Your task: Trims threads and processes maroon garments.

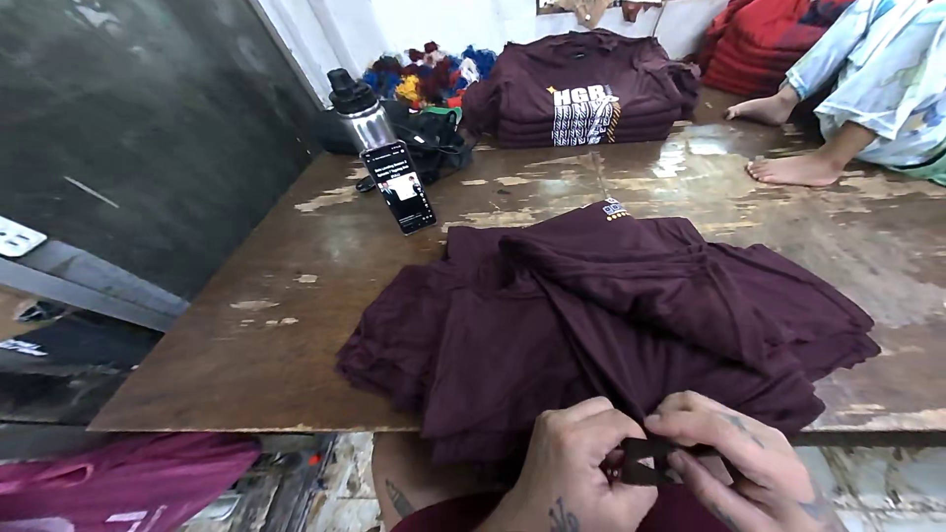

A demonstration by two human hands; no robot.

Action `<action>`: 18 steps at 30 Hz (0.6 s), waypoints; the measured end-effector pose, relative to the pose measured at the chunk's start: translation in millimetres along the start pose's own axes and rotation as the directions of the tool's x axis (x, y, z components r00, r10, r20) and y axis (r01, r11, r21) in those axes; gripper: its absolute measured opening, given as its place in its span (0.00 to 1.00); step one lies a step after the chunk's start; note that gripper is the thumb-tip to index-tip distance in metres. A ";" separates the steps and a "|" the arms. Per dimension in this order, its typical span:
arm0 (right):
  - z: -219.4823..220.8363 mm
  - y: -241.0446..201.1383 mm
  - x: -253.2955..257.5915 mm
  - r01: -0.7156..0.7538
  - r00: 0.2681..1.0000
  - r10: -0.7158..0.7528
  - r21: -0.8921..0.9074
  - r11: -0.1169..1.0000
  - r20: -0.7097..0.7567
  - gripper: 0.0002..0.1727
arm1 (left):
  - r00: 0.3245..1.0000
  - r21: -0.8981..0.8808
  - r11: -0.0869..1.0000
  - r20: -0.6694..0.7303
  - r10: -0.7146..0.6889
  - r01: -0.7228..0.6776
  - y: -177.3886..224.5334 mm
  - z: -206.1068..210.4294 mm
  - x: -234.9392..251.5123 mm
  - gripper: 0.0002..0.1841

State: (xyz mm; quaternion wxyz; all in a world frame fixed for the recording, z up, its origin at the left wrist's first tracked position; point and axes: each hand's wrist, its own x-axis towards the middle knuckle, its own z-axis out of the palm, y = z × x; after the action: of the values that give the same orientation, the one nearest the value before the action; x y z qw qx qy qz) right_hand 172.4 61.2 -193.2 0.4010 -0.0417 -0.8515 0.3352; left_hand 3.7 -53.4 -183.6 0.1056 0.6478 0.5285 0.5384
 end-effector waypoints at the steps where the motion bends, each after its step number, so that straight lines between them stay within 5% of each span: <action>1: -0.6 0.1 0.9 0.004 1.000 -0.004 -0.018 1.000 0.012 0.10 | 1.000 -0.016 1.000 -0.022 0.011 -0.011 0.0 1.5 0.7 0.05; 8: 1.4 -2.3 7.4 0.079 0.997 -0.074 -0.159 0.984 0.035 0.07 | 0.989 0.023 0.995 -0.106 0.101 -0.099 3.2 6.9 -0.1 0.06; 12: 12.5 -6.3 -6.0 0.093 0.988 -0.119 -0.226 0.970 -0.103 0.10 | 0.982 -0.046 0.988 0.114 0.151 -0.146 3.0 -9.9 -0.8 0.06; 15: 14.4 -5.7 -16.3 0.091 0.975 -0.116 -0.135 0.987 -0.190 0.09 | 0.977 0.228 0.974 0.213 -0.032 -0.017 10.4 -27.8 9.5 0.22; 18: 16.3 -2.1 -27.6 0.087 0.960 -0.096 -0.046 0.995 -0.264 0.09 | 0.976 0.333 0.940 0.217 -0.005 -0.069 5.8 -30.5 14.9 0.19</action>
State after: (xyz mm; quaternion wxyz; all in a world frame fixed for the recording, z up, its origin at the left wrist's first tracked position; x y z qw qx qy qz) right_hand 179.8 41.4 -217.4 0.5261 -0.0535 -0.7965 0.2931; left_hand -19.8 -57.1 -158.6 0.0404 0.7191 0.5881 0.3680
